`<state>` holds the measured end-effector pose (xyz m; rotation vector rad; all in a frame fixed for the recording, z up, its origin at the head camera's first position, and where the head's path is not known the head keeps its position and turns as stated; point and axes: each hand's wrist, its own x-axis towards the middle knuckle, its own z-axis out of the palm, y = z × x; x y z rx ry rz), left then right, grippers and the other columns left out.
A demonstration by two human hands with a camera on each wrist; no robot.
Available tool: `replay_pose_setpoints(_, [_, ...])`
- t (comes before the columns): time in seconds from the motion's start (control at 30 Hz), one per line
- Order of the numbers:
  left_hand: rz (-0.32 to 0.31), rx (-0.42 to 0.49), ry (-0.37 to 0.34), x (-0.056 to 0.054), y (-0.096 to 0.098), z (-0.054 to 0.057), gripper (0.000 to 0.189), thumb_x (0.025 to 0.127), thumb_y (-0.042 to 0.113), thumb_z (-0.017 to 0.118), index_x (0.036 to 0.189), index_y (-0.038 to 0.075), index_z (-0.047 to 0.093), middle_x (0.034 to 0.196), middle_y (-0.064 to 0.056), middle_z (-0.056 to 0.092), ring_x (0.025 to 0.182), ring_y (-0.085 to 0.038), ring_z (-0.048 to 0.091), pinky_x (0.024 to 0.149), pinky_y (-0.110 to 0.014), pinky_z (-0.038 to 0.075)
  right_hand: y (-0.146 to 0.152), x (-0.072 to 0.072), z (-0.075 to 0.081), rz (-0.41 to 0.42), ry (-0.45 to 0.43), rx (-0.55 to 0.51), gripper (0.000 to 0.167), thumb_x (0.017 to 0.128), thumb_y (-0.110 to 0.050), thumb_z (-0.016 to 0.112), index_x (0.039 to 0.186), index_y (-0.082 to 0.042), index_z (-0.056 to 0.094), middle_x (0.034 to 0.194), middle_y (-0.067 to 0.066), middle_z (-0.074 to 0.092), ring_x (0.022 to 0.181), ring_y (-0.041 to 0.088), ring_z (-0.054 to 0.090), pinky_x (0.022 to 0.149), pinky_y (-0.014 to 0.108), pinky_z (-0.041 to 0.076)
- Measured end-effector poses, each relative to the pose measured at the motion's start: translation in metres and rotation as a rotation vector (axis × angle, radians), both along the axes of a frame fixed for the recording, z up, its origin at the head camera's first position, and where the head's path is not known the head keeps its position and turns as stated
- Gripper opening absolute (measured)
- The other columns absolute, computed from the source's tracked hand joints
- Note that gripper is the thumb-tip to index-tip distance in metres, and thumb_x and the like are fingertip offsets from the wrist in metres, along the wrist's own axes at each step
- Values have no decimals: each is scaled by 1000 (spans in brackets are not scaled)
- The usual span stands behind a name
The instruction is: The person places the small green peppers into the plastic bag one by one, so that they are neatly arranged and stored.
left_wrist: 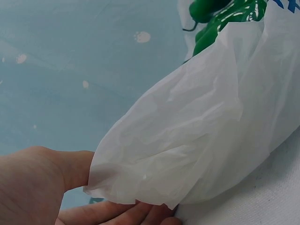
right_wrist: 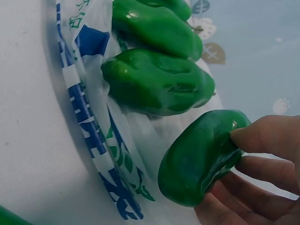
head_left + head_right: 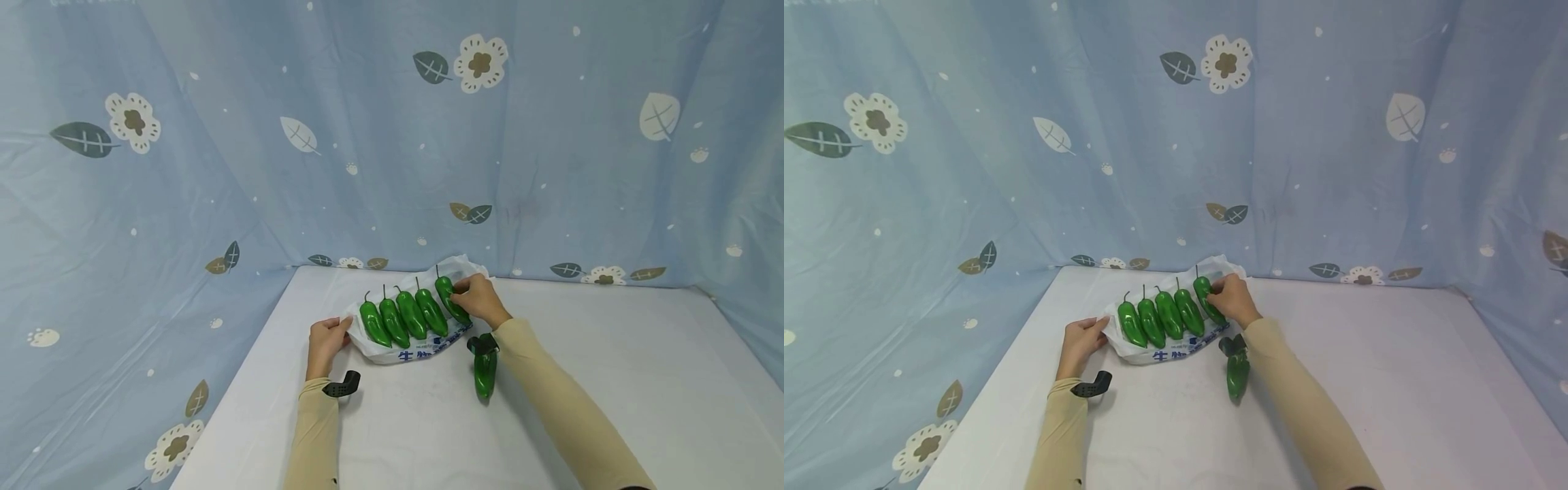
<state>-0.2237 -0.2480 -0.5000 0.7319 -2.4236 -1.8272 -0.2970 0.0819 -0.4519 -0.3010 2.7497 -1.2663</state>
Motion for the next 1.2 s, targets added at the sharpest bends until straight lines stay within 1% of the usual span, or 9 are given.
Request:
replay_pose_setpoints(0.23, [-1,-11,-2,1,1,1,55,99,33,68,138,-6,60,135,-26,65,94,-17,72,88,-30,62,0,-3,-7,-2,15,12,38,96,-9,66,127,14,66,125,32,69,116,44,67,95,53,60])
replay_pose_setpoints(0.4, [-3,6,-1,1,1,2,56,99,32,68,139,-7,59,136,-26,64,97,-19,72,90,-31,62,-2,-4,-11,-10,22,19,38,96,-9,67,126,14,66,123,31,70,115,44,68,96,53,59])
replay_pose_setpoints(0.53, [-2,13,-1,1,0,2,57,99,31,69,140,-7,58,138,-26,63,96,-18,71,89,-30,62,-3,-4,-14,-15,23,28,38,95,-9,68,125,15,66,122,31,71,114,43,69,97,52,59])
replay_pose_setpoints(0.67, [-2,13,5,1,0,2,56,99,30,69,139,-8,59,137,-26,63,96,-17,71,88,-29,62,-4,-5,-17,-26,11,32,39,95,-10,69,125,14,66,123,31,71,115,42,68,98,51,59])
replay_pose_setpoints(0.83, [-5,8,4,1,0,1,57,100,31,68,140,-8,58,138,-26,63,99,-19,71,90,-31,62,-4,-4,-19,-22,-3,26,39,96,-10,69,126,14,66,124,31,70,115,42,68,98,51,59])
replay_pose_setpoints(1.2, [1,-4,2,1,1,1,56,100,31,68,140,-7,59,137,-26,63,101,-21,71,92,-32,62,-5,-2,-20,-17,-35,35,40,97,-11,68,129,13,65,127,31,69,117,43,67,98,51,59])
